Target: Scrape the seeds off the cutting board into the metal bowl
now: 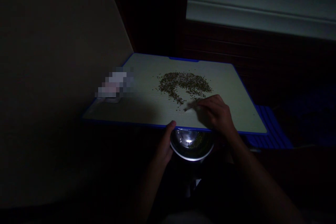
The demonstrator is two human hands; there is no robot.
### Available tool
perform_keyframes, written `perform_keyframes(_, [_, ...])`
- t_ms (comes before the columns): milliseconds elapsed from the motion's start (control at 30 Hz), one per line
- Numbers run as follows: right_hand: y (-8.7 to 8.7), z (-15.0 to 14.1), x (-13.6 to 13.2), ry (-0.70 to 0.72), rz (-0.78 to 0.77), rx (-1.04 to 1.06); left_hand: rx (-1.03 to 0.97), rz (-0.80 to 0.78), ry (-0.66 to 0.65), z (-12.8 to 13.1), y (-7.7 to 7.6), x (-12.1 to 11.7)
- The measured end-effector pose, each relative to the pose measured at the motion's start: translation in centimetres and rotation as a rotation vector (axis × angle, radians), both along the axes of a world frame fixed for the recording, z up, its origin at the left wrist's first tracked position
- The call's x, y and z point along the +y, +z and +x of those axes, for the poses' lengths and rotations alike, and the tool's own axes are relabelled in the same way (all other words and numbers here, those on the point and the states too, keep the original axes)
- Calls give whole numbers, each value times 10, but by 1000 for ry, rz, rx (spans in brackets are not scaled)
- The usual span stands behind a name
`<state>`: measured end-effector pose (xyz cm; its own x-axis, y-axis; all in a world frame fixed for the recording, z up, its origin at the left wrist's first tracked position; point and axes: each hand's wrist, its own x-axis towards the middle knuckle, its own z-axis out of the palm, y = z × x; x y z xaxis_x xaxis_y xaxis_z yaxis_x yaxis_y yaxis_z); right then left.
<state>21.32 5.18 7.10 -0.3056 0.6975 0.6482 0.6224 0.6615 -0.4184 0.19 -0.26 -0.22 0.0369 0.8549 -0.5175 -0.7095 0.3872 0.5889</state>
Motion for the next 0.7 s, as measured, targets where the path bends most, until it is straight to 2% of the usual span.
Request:
perform_keyframes(167, [-2,1,3,-33,3,-1,-12,10,-2,1,0,0])
perform_keyframes(400, [-2,-1,8,64,-66,-14,15,23,21,1,3,0])
perform_keyframes(600, [-2,-3,8,48,-116,-3,13,-14,9,1,4,0])
perform_keyframes(700, [-2,-3,8,58,-110,-3,7,17,26,1,3,1])
